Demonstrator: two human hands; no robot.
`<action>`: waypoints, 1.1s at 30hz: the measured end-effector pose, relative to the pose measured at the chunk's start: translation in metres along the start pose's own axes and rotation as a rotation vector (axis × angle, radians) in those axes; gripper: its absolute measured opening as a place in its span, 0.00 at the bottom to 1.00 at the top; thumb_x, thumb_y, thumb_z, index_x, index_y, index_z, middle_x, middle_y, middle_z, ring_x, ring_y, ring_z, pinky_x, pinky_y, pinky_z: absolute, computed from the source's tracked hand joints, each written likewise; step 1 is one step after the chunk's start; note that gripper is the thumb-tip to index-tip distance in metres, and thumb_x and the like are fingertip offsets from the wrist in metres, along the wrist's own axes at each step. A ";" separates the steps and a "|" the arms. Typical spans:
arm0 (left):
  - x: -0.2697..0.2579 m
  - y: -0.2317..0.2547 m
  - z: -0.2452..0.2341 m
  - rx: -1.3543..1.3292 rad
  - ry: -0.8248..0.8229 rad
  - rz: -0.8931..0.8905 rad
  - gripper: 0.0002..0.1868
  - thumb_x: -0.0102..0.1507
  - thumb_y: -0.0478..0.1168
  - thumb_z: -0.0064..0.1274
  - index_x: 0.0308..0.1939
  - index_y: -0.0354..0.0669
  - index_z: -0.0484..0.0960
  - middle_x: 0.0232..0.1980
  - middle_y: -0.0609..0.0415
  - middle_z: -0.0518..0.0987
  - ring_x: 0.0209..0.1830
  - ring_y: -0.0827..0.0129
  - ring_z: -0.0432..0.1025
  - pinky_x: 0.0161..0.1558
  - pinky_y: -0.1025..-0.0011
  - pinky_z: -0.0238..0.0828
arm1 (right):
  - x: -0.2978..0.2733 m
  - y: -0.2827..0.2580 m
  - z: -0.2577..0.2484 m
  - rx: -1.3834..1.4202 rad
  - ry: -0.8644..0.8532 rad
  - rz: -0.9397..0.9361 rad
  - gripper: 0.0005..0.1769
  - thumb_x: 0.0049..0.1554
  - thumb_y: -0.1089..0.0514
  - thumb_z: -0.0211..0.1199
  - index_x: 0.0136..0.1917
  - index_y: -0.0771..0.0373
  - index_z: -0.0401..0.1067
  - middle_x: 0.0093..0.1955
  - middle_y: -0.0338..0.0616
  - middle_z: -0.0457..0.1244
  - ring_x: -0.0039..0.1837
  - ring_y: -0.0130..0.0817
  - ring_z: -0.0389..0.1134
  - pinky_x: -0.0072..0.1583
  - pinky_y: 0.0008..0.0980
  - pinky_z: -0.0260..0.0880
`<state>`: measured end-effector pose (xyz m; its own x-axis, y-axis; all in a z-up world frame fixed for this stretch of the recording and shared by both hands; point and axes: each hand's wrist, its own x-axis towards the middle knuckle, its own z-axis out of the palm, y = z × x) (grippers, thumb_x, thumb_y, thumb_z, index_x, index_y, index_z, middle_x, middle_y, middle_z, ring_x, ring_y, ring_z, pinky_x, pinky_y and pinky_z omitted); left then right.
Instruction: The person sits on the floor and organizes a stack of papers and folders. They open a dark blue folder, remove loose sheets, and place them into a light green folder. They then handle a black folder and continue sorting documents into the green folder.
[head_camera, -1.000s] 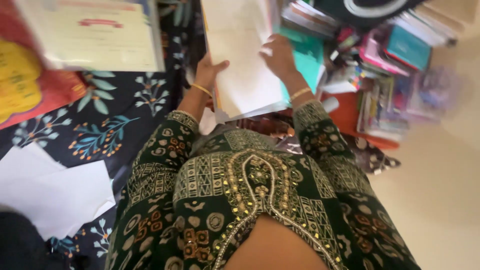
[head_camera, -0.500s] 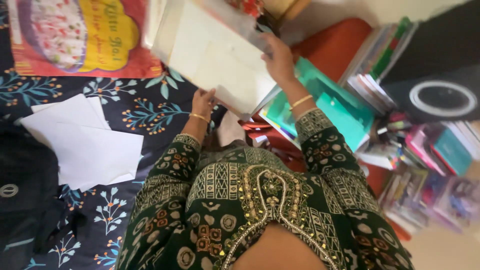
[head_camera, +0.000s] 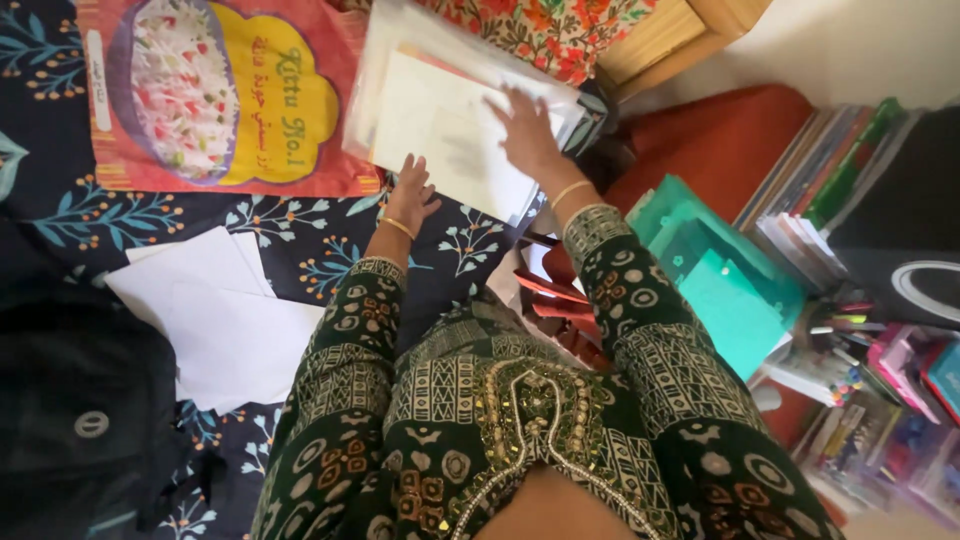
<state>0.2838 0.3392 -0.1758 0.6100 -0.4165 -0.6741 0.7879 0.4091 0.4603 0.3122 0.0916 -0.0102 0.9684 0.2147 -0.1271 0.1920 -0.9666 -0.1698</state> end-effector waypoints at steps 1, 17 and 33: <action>0.004 0.002 -0.001 0.054 0.001 -0.024 0.50 0.60 0.63 0.50 0.81 0.61 0.42 0.83 0.48 0.46 0.81 0.46 0.43 0.72 0.41 0.47 | -0.006 -0.004 0.016 -0.011 -0.106 0.014 0.47 0.52 0.56 0.71 0.81 0.51 0.55 0.83 0.56 0.43 0.82 0.53 0.41 0.75 0.64 0.40; -0.070 0.014 0.144 1.091 -0.218 0.953 0.44 0.59 0.41 0.67 0.76 0.43 0.65 0.81 0.31 0.54 0.83 0.36 0.44 0.79 0.48 0.46 | -0.110 -0.045 -0.001 0.244 0.256 0.173 0.45 0.48 0.64 0.72 0.77 0.55 0.61 0.84 0.56 0.42 0.82 0.56 0.46 0.78 0.61 0.49; -0.116 -0.188 0.301 1.365 -0.720 0.994 0.29 0.63 0.40 0.63 0.66 0.39 0.73 0.70 0.36 0.68 0.72 0.40 0.60 0.72 0.50 0.55 | -0.468 0.065 -0.040 0.177 0.129 1.021 0.60 0.50 0.43 0.81 0.83 0.53 0.46 0.85 0.56 0.31 0.84 0.58 0.30 0.76 0.73 0.35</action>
<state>0.0903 0.0665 -0.0102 0.4623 -0.8380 0.2898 -0.5588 -0.0215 0.8290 -0.1217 -0.0773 0.0773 0.6684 -0.7198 -0.1876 -0.7438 -0.6431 -0.1824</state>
